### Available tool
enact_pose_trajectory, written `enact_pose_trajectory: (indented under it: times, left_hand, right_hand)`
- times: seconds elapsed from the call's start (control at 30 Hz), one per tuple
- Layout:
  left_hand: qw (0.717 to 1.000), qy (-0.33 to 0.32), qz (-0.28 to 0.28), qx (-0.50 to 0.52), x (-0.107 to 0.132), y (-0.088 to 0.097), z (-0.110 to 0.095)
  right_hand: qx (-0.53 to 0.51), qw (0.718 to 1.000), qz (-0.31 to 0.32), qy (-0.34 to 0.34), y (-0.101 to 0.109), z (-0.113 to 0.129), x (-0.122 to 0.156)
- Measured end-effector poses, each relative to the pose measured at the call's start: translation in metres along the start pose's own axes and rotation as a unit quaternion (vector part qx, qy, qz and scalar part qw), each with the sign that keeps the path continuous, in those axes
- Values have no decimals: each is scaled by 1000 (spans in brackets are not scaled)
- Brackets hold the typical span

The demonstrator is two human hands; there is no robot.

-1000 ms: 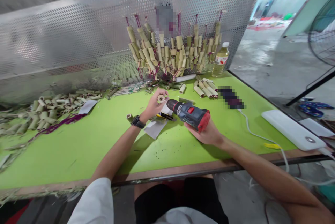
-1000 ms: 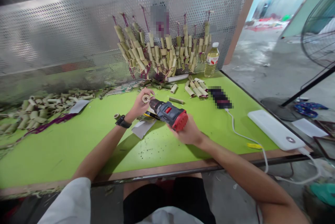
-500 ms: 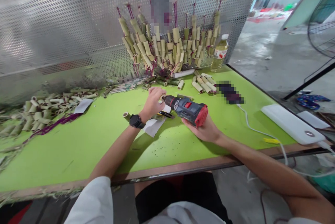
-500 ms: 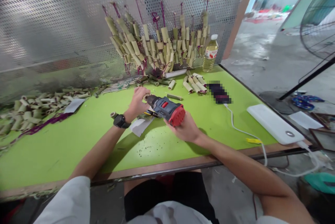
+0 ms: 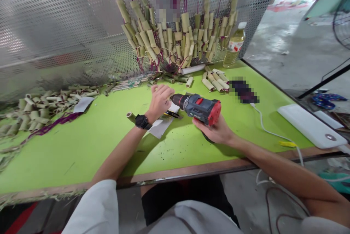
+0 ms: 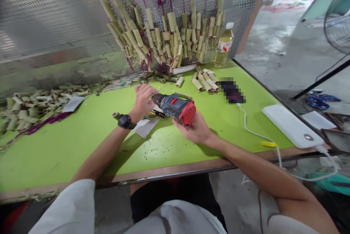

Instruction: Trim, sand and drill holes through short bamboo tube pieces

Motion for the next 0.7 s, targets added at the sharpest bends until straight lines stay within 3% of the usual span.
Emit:
enact_pose_trajectory:
  times: [0.2, 0.37, 0.5, 0.7]
  left_hand:
    - [997, 47, 53, -19, 2, 0, 3]
    - [995, 45, 89, -12, 2, 2, 2]
    - [993, 58, 98, -11, 4, 1, 3]
    - [993, 83, 79, -8, 9, -10, 2]
  right_hand:
    - [28, 998, -15, 46, 2, 6, 1]
    - [39, 997, -4, 64, -1, 10, 1]
    - [32, 999, -19, 37, 1, 7, 0]
    - [-7, 998, -25, -57, 0, -7, -6]
Point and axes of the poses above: each hand's wrist, its own x-axis away from the middle knuckle, its own y-axis out of the back of the hand, z = x × y, the point moved 8 cm from there along -x, towards the middle knuckle, and after that the axes turned 14 degrees about -y, right-handed, at the moved point
